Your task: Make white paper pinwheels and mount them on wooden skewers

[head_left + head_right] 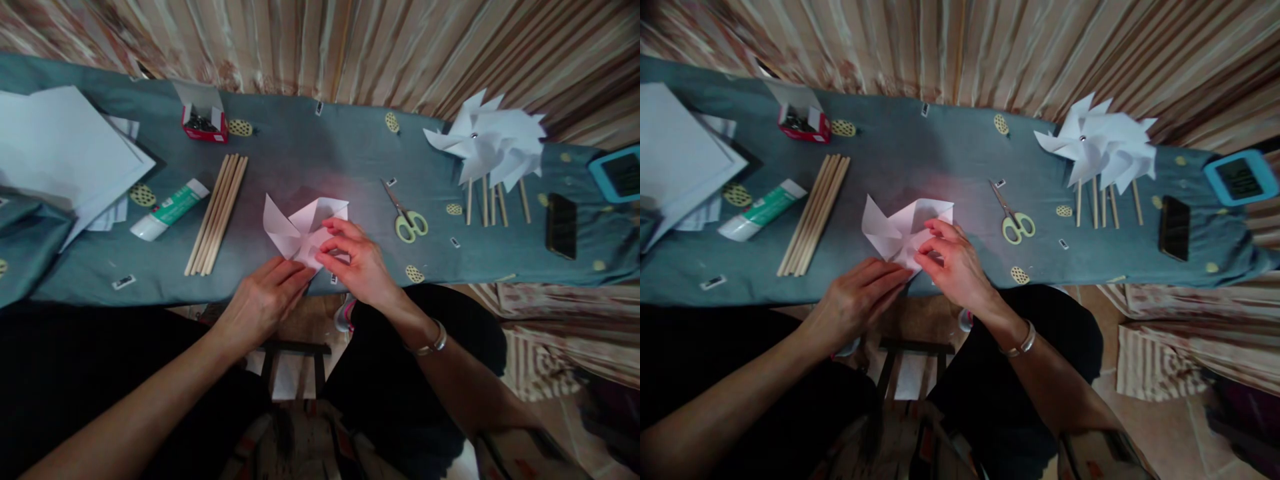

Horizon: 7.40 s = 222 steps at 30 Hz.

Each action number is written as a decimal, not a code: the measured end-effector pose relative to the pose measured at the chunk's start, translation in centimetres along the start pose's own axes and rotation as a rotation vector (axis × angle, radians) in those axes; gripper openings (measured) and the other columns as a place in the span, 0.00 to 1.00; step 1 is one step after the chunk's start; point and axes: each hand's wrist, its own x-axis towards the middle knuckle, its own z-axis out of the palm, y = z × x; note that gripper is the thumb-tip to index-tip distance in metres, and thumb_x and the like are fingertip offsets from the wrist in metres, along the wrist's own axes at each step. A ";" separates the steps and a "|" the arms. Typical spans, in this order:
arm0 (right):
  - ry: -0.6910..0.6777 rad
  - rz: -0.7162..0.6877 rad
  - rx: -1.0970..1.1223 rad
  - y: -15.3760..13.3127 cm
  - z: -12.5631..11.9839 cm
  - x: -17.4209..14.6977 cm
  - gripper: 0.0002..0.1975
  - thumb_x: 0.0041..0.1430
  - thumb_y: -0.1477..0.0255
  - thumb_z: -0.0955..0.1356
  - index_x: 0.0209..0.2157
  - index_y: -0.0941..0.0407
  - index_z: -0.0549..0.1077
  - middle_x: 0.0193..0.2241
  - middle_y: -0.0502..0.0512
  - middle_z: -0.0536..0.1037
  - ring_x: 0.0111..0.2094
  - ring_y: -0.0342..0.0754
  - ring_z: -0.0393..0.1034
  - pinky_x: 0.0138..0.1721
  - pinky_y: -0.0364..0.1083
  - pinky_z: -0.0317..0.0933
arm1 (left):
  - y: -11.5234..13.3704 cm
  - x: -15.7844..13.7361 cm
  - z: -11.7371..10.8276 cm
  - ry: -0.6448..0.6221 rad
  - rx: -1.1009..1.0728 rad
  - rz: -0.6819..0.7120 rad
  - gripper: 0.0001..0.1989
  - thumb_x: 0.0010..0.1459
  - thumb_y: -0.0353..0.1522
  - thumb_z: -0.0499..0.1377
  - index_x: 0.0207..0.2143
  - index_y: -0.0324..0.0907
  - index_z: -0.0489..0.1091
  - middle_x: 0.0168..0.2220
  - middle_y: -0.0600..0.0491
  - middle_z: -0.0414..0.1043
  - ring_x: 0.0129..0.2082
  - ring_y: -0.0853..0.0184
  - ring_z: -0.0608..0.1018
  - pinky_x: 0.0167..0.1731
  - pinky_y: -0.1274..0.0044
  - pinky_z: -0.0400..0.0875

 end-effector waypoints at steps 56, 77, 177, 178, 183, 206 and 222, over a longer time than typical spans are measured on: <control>-0.081 -0.206 -0.406 -0.9 1.1 -0.4 0.16 0.63 0.79 0.60 0.48 0.59 0.73 0.58 0.63 0.65 0.55 0.56 0.60 0.55 0.57 0.62 | 0.0 0.6 0.4 0.003 0.003 -0.057 0.10 0.63 0.28 0.54 0.45 0.34 0.71 0.41 0.45 0.74 0.40 0.62 0.75 0.40 0.70 0.77; -0.021 -0.254 -0.534 -0.7 2.9 -1.2 0.18 0.65 0.77 0.56 0.52 0.60 0.69 0.60 0.66 0.65 0.58 0.60 0.59 0.49 0.58 0.62 | 0.2 0.8 0.1 -0.006 0.022 -0.049 0.09 0.62 0.26 0.54 0.45 0.35 0.69 0.41 0.45 0.72 0.40 0.63 0.76 0.40 0.71 0.77; -0.080 -0.134 -0.166 -1.7 -0.8 0.0 0.10 0.64 0.73 0.63 0.40 0.54 0.77 0.61 0.57 0.64 0.60 0.54 0.58 0.58 0.61 0.59 | 0.0 -0.2 -2.1 -0.099 0.199 -0.024 0.06 0.62 0.27 0.54 0.38 0.36 0.71 0.35 0.47 0.74 0.33 0.62 0.74 0.32 0.71 0.75; -0.077 -0.140 -0.174 -1.7 -0.7 0.1 0.10 0.64 0.73 0.63 0.40 0.54 0.77 0.61 0.57 0.64 0.60 0.55 0.57 0.59 0.61 0.58 | -0.1 -0.2 -2.0 -0.085 0.192 -0.020 0.07 0.62 0.28 0.54 0.40 0.36 0.70 0.36 0.46 0.74 0.34 0.61 0.74 0.33 0.70 0.75; -0.059 -0.154 -0.190 -1.7 -0.2 0.6 0.09 0.63 0.72 0.64 0.38 0.54 0.77 0.61 0.56 0.64 0.60 0.56 0.57 0.59 0.63 0.58 | -0.1 -0.6 -1.7 -0.087 0.125 -0.028 0.21 0.62 0.26 0.53 0.58 0.37 0.58 0.43 0.45 0.73 0.39 0.61 0.75 0.39 0.70 0.75; 0.018 -0.220 -0.182 -1.1 0.9 1.1 0.10 0.61 0.72 0.66 0.44 0.54 0.73 0.59 0.59 0.66 0.57 0.55 0.60 0.57 0.60 0.60 | 0.0 -0.9 -0.8 -0.002 -0.079 -0.096 0.14 0.62 0.24 0.54 0.50 0.33 0.68 0.44 0.44 0.71 0.43 0.64 0.75 0.44 0.72 0.76; 0.044 -0.296 -0.261 -1.1 1.3 0.7 0.09 0.62 0.74 0.64 0.38 0.57 0.77 0.58 0.60 0.67 0.56 0.55 0.60 0.56 0.59 0.63 | 0.1 -0.8 -0.8 0.024 -0.101 -0.151 0.14 0.61 0.25 0.54 0.48 0.30 0.71 0.43 0.43 0.72 0.42 0.64 0.77 0.45 0.74 0.75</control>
